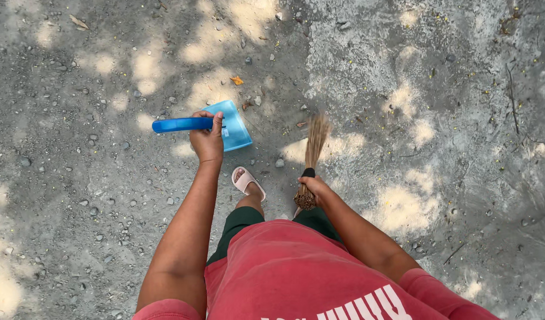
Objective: The person sweeps leaves and debris into a dustpan by hand and then transfers the collected waste into a black trash bag using the dustpan.
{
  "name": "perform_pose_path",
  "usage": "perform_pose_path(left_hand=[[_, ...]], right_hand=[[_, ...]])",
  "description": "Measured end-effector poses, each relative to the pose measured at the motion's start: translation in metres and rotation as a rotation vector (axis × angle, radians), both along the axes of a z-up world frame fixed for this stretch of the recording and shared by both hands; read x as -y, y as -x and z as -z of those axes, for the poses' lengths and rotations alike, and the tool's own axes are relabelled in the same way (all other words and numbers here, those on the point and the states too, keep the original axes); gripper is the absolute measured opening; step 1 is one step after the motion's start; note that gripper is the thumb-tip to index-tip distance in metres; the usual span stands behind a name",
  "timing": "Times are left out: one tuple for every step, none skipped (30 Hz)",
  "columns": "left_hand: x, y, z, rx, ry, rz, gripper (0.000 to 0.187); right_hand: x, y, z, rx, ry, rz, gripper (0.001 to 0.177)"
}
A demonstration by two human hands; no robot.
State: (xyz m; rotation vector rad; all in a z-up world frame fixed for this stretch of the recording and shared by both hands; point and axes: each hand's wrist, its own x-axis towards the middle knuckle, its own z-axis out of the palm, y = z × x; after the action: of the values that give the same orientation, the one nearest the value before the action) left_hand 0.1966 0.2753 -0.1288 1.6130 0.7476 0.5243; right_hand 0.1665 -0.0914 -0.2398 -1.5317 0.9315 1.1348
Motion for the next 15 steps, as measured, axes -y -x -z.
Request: perform_pose_path(left_hand=[[-0.008,-0.006,0.005,0.016,-0.008,-0.005,0.033],[-0.016,-0.01,0.01,0.033,-0.016,-0.01,0.033],[-0.023,-0.013,0.015,-0.004,-0.029,-0.014,0.034],[-0.031,-0.015,0.02,-0.04,-0.042,-0.018,0.034],[-0.038,-0.017,0.026,-0.073,-0.055,-0.023,0.034],[-0.045,-0.019,0.031,-0.097,-0.059,-0.027,0.034],[-0.052,-0.021,0.036,-0.118,-0.064,-0.035,0.034],[-0.058,-0.022,0.042,-0.14,-0.068,-0.042,0.034],[-0.063,-0.024,0.046,-0.104,-0.06,-0.034,0.034],[-0.067,-0.025,0.05,-0.067,-0.051,-0.025,0.033],[-0.075,-0.025,0.052,-0.034,-0.048,-0.019,0.033],[-0.079,-0.024,0.054,-0.065,-0.025,-0.029,0.033],[-0.081,-0.023,0.055,-0.095,-0.003,-0.038,0.033],[-0.083,-0.021,0.056,-0.126,0.02,-0.047,0.033],[-0.084,-0.019,0.056,-0.113,0.023,-0.059,0.032]], right_hand=[[-0.015,0.001,-0.002,0.038,-0.015,-0.059,0.035],[-0.029,0.001,-0.006,0.012,-0.04,-0.112,0.038],[-0.041,0.0,-0.013,-0.012,-0.064,-0.166,0.04],[-0.053,0.0,-0.023,-0.036,-0.089,-0.219,0.043],[-0.063,0.0,-0.036,-0.067,-0.136,-0.247,0.046],[-0.072,0.0,-0.052,-0.098,-0.184,-0.274,0.05],[-0.08,-0.003,-0.069,-0.128,-0.232,-0.304,0.055],[-0.085,-0.007,-0.087,-0.144,-0.248,-0.303,0.059],[-0.089,-0.014,-0.104,-0.16,-0.264,-0.306,0.064],[-0.092,-0.019,-0.118,-0.176,-0.28,-0.309,0.07],[-0.096,-0.023,-0.129,-0.157,-0.232,-0.338,0.073],[-0.098,-0.027,-0.136,-0.138,-0.183,-0.366,0.077],[-0.1,-0.031,-0.136,-0.118,-0.136,-0.394,0.08],[-0.103,-0.034,-0.129,-0.047,-0.116,-0.434,0.077],[-0.104,-0.037,-0.116,0.025,-0.092,-0.47,0.075]])
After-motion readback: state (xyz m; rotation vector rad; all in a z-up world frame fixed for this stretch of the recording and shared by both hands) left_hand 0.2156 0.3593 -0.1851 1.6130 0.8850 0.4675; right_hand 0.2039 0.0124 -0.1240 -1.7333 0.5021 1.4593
